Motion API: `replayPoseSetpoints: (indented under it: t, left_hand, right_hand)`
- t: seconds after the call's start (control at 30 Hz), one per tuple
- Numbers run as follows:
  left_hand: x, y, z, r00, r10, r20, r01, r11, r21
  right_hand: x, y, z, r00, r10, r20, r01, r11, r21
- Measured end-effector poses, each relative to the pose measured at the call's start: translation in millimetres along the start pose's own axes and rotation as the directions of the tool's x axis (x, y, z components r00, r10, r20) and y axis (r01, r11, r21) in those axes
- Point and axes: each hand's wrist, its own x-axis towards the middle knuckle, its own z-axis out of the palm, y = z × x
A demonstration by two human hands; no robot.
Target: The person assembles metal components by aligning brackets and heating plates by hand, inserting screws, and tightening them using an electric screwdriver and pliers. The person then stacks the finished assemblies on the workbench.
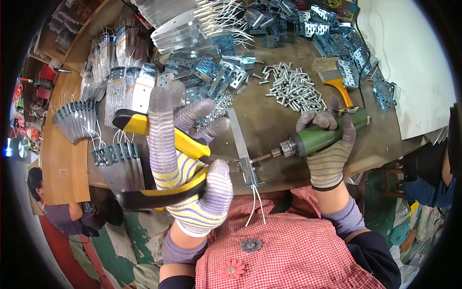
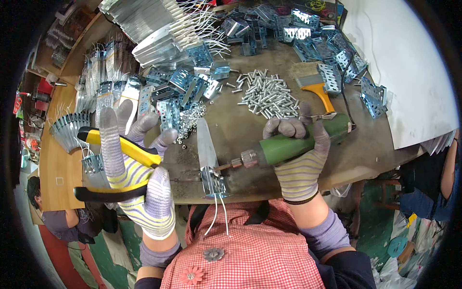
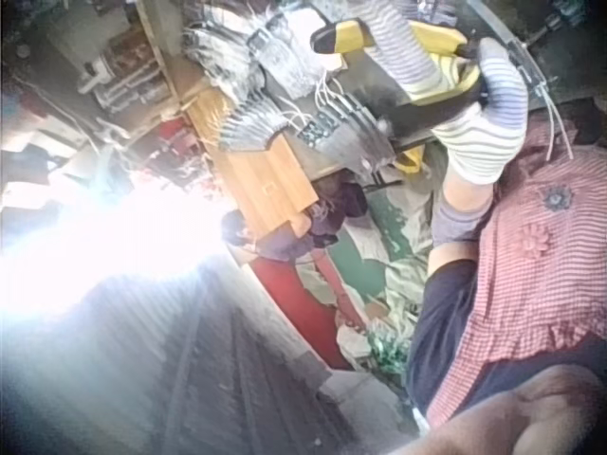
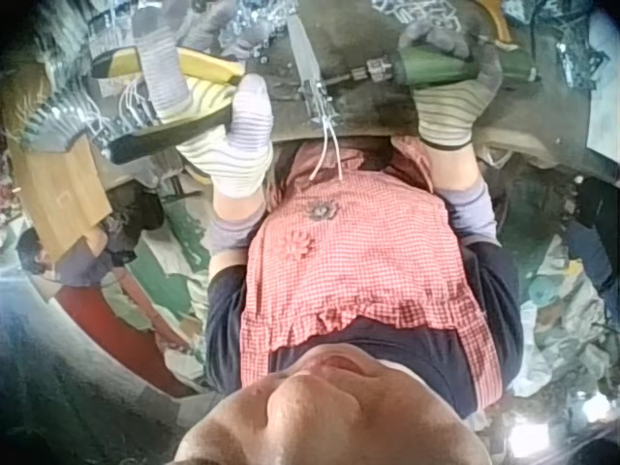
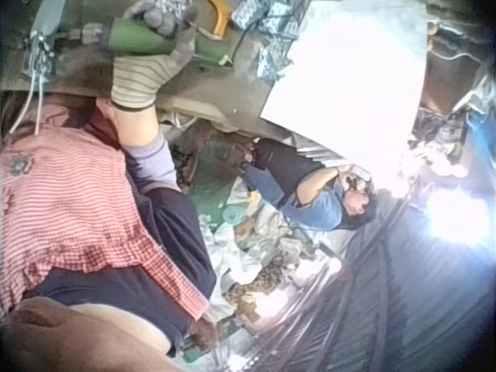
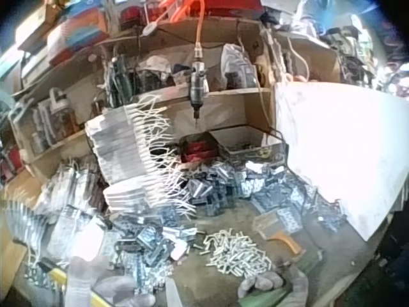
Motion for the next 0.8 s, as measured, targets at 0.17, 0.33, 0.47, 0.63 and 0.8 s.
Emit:
replayPoseSetpoints:
  t: [0.17,0.33,0.47,0.63,0.8]
  left_hand:
    - [5.9,-3.8,1.5,0.991,-0.004,0.137,0.02,0.993,-0.114]
    - [9.0,-17.9,24.9,0.984,0.167,-0.062,-0.175,0.972,-0.159]
    - [8.1,-22.7,31.8,0.989,0.12,-0.088,-0.132,0.98,-0.15]
    - [9.8,-17.9,35.6,0.992,0.091,-0.082,-0.096,0.994,-0.058]
    - [13.0,-18.5,29.5,0.993,0.099,-0.057,-0.103,0.991,-0.083]
  right_hand:
    - [-1.9,-0.1,3.5,0.999,-0.012,-0.034,0.012,1.0,-0.007]
    - [-2.6,2.4,4.2,1.0,-0.004,-0.018,0.004,1.0,0.021]
    - [0.3,-1.2,0.9,0.998,0.007,0.065,-0.004,0.999,-0.047]
    - [-3.4,3.0,8.1,0.999,0.032,-0.023,-0.033,0.998,-0.05]
    - [-3.3,5.2,5.4,0.997,0.048,0.061,-0.048,0.999,-0.011]
